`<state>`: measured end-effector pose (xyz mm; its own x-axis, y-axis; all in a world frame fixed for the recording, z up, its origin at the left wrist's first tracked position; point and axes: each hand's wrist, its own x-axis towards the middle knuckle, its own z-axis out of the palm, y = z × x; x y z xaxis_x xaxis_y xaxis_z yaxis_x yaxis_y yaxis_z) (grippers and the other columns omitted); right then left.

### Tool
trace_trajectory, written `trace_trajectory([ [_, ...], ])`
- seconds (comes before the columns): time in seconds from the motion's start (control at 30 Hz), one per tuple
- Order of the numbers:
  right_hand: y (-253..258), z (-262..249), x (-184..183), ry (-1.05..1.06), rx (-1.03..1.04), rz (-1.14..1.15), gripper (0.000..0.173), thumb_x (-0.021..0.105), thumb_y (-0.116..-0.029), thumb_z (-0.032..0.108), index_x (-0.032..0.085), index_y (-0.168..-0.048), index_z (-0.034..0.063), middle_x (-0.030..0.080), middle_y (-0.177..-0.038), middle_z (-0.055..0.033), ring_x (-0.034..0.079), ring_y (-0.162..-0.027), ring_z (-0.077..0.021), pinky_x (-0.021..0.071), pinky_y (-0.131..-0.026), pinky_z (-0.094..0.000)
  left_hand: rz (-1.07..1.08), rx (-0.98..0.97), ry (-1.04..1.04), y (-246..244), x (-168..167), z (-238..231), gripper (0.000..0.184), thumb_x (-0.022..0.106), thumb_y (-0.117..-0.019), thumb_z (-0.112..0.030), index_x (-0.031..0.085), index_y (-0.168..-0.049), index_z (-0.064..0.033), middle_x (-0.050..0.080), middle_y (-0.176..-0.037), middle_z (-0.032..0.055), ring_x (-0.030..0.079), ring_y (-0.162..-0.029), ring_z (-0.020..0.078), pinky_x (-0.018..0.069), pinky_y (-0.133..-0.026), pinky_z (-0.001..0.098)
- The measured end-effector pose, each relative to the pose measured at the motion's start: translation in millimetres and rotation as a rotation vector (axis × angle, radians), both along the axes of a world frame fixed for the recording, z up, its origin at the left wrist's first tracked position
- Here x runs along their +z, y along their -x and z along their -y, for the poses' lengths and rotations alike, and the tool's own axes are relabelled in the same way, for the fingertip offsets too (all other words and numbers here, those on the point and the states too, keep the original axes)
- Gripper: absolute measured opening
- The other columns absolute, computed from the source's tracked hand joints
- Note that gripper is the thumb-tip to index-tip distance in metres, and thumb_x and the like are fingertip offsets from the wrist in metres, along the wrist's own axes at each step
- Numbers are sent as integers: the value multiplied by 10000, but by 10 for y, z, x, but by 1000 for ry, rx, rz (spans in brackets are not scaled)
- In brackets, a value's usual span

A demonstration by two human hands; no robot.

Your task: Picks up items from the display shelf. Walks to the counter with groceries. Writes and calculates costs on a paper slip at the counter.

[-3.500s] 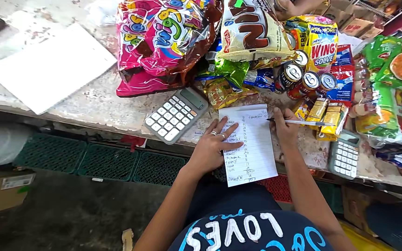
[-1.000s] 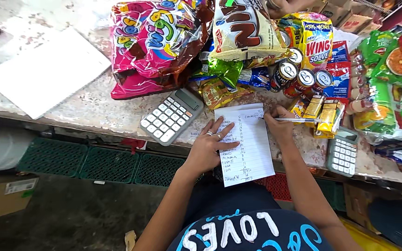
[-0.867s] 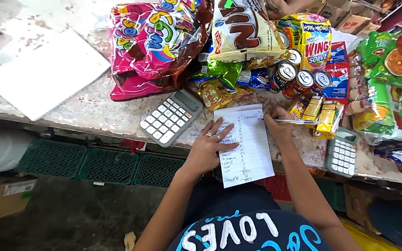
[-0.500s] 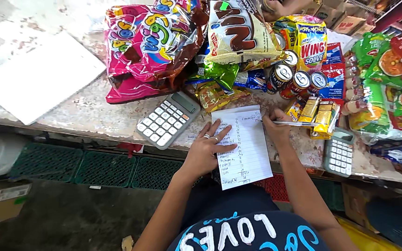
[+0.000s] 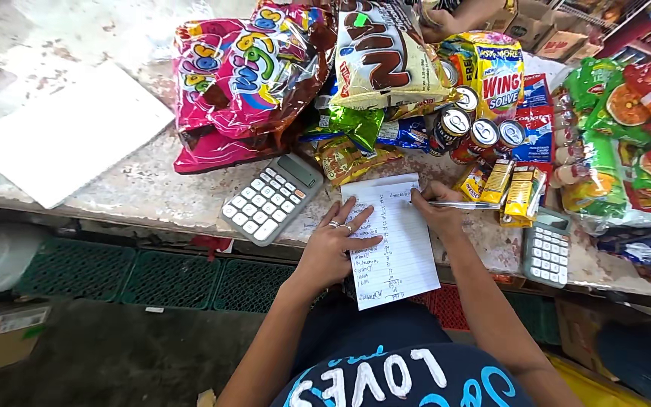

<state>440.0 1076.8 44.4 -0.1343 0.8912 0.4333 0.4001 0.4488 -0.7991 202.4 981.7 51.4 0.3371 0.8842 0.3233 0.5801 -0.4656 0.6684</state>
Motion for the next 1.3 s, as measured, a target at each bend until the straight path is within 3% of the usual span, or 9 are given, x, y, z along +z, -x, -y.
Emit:
trace_trajectory([
  [0.13, -48, -10, -38, -151, -165, 69, 256, 653, -799, 2, 493, -605, 49, 476, -551, 11, 426, -494, 3, 355, -486, -150, 11, -3, 4, -8, 27, -7, 223, 706, -898, -201, 828, -1081, -236, 665, -1362, 147, 457, -1397, 510, 312, -1136, 710],
  [0.33, -206, 80, -15, -43, -181, -97, 310, 656, -873, 36, 471, -653, 152, 459, -581, 106, 415, -502, 52, 368, -480, -118, 21, 1, -10, -30, 28, -15, 226, 705, -893, -212, 828, -1080, -245, 680, -1340, 140, 470, -1389, 503, 322, -1134, 703],
  [0.43, -325, 172, 20, 9, -199, -90, 280, 693, -903, 85, 531, -679, 133, 502, -594, 99, 456, -510, 40, 405, -486, -136, 20, -2, -20, -14, 16, -16, 221, 703, -903, -255, 824, -1088, -258, 665, -1365, 135, 463, -1400, 492, 325, -1135, 697],
  [0.5, -465, 290, 54, 42, -212, -68, 238, 724, -928, 145, 584, -739, 107, 574, -637, 62, 539, -542, -7, 486, -517, -188, 20, -9, -43, -23, 4, -26, 225, 696, -899, -272, 823, -1085, -266, 650, -1389, 128, 460, -1408, 480, 331, -1135, 688],
  [0.63, -869, 572, 124, 14, -191, -128, 125, 704, -944, 122, 722, -999, 12, 736, -879, -29, 701, -753, -109, 614, -688, -287, 15, -25, -72, -30, -2, -50, 234, 666, -910, -305, 823, -1077, -258, 628, -1419, 126, 442, -1425, 469, 299, -1148, 692],
  [0.7, -1290, 718, 128, 36, -213, -87, 213, 560, -1023, 105, 710, -1125, -6, 756, -1052, -81, 732, -945, -198, 622, -842, -380, 12, -18, -71, -29, -17, -52, 239, 644, -920, -323, 825, -1068, -272, 629, -1421, 110, 432, -1436, 458, 295, -1158, 680],
  [0.8, -1998, 1049, 155, 52, -389, 29, 322, 401, -1095, 140, 659, -1205, -17, 747, -1122, -83, 719, -1063, -233, 594, -950, -430, 6, -16, -63, -31, -9, -48, 251, 635, -923, -340, 824, -1071, -268, 623, -1427, 116, 418, -1440, 471, 286, -1154, 682],
  [1.0, -3029, 1608, -13, -109, -676, 200, 232, 528, -1055, 136, 707, -1130, 9, 717, -1158, -103, 684, -1127, -238, 544, -1021, -409, -17, -4, -54, -36, -15, -49, 270, 602, -908, -269, 823, -1062, -280, 615, -1437, 111, 409, -1436, 493, 306, -1145, 672],
  [1.3, -3013, 1746, -175, -113, -761, 351, 194, 595, -1026, 187, 758, -1078, 94, 710, -1195, -71, 632, -1213, -245, 480, -1086, -423, -27, 1, -24, -43, 27, -45, 283, 582, -919, -248, 821, -1069, -271, 613, -1440, 106, 379, -1454, 495, 281, -1168, 652],
])
